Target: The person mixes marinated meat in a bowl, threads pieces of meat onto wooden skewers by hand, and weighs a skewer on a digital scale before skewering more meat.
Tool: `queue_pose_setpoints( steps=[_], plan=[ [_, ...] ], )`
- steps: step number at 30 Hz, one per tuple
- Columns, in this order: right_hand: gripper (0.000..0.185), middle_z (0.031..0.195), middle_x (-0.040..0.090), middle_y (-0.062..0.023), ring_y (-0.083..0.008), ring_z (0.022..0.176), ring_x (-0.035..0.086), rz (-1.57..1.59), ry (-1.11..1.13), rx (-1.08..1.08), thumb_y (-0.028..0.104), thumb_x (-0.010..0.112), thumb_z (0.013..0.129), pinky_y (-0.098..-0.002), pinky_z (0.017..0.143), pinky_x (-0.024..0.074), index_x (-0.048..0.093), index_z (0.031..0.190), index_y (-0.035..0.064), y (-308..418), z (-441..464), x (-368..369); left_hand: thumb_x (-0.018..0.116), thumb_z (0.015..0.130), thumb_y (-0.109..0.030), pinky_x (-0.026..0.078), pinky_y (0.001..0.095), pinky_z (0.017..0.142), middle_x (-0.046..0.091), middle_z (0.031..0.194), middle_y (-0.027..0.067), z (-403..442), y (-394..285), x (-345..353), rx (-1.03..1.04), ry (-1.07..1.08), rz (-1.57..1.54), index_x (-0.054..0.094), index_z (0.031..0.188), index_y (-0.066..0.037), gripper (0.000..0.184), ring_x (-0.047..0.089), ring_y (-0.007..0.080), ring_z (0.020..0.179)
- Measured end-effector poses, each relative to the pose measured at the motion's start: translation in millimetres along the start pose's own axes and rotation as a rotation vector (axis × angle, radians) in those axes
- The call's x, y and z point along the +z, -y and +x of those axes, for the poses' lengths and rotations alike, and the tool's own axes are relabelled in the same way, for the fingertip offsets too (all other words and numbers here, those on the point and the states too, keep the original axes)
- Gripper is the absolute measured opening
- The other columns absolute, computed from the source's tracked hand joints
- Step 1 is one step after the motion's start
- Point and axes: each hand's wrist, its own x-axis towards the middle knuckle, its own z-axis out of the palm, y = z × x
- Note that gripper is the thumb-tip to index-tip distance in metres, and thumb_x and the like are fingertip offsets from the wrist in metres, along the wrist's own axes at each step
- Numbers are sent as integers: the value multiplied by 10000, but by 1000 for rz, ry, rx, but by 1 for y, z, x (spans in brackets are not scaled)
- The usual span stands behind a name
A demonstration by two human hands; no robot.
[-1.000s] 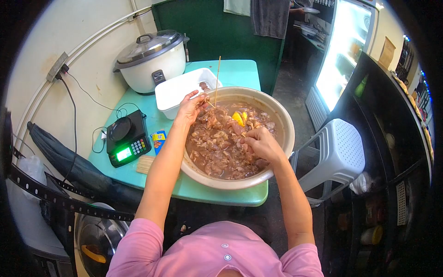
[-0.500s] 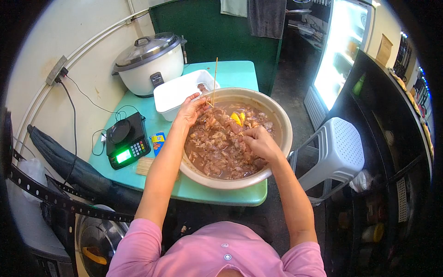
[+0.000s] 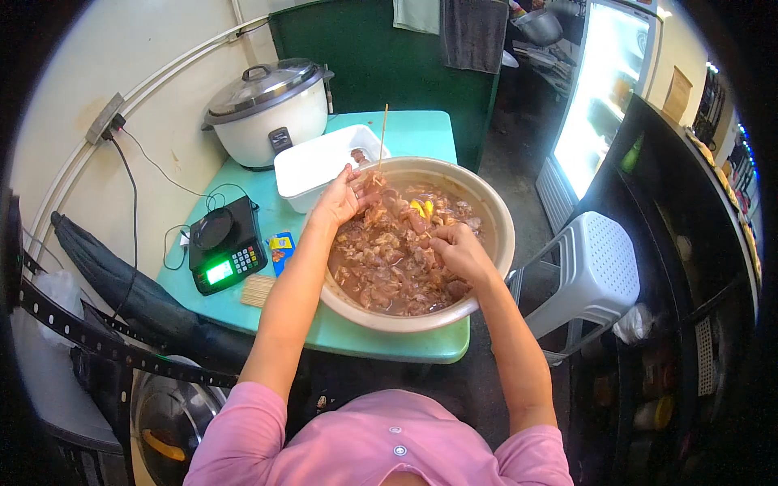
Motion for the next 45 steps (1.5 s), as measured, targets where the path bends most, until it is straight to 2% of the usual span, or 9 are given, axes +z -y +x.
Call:
queue_pose_setpoints(
  steps=[6, 11, 17, 26, 33, 36, 38, 41, 45],
  plan=[
    [211, 521, 534, -56, -125, 488, 493, -27, 37, 42, 115, 540, 812, -288, 482, 391, 685, 843, -35, -1, -2, 0, 508, 931, -261, 534, 373, 802, 594, 1073, 114, 6, -3, -10, 128, -27, -79, 465, 1126, -56, 286, 613, 224, 949],
    [204, 525, 535, -57, -120, 500, 500, -74, 28, 6, 115, 544, 814, -290, 497, 398, 681, 829, -35, 4, -2, 1, 577, 890, -194, 532, 327, 793, 631, 972, 55, 7, -2, -11, 189, -26, 139, 568, 1093, -72, 237, 610, 162, 911],
    [192, 536, 540, -54, -115, 509, 499, -93, 43, 55, 108, 547, 818, -285, 500, 397, 681, 820, -29, 8, -3, 2, 616, 851, -149, 513, 334, 787, 633, 958, 53, 13, -2, -18, 161, -25, 38, 580, 1006, -86, 171, 606, 154, 899],
    [193, 561, 536, -33, -104, 525, 485, -74, 10, 43, 94, 534, 819, -271, 496, 388, 680, 848, -29, 8, -5, 2, 590, 787, 43, 518, 291, 704, 608, 967, 78, -14, -13, -5, 181, 10, 274, 459, 1168, -59, 416, 606, 172, 891],
    [190, 552, 507, -16, -89, 521, 463, 10, 6, 50, 85, 526, 823, -257, 489, 379, 668, 851, -37, 1, -3, 1, 575, 794, 59, 537, 320, 744, 583, 1008, 104, -3, -12, -12, 152, -104, 255, 465, 1145, -56, 385, 606, 202, 867],
    [168, 553, 457, 27, -49, 495, 398, 2, 16, 35, 116, 545, 857, -219, 456, 303, 658, 842, -7, 2, -4, 2, 579, 802, 46, 533, 318, 765, 575, 1016, 104, -4, -12, -11, 103, -81, 192, 473, 1128, -53, 358, 605, 194, 870],
    [173, 549, 457, 26, -50, 495, 399, 8, 11, 38, 121, 543, 857, -218, 458, 304, 659, 841, -8, 3, -4, 3, 576, 814, 29, 532, 327, 789, 575, 1005, 89, -8, -13, -9, 111, 18, 127, 480, 1111, -54, 323, 603, 186, 878],
    [196, 547, 496, -7, -86, 520, 459, 13, 25, 57, 89, 517, 824, -258, 488, 382, 667, 849, -35, 5, -4, 1, 564, 818, 25, 533, 332, 799, 575, 1009, 80, -8, -10, -8, 158, 17, 132, 493, 1106, -52, 307, 601, 179, 876],
    [200, 545, 496, -11, -93, 521, 465, -56, 10, 27, 98, 518, 821, -267, 496, 392, 671, 846, -29, -3, -1, 2, 560, 813, 31, 532, 334, 815, 579, 1011, 78, -3, -7, -14, 137, 14, 104, 496, 1113, -45, 315, 603, 181, 867]
  ],
)
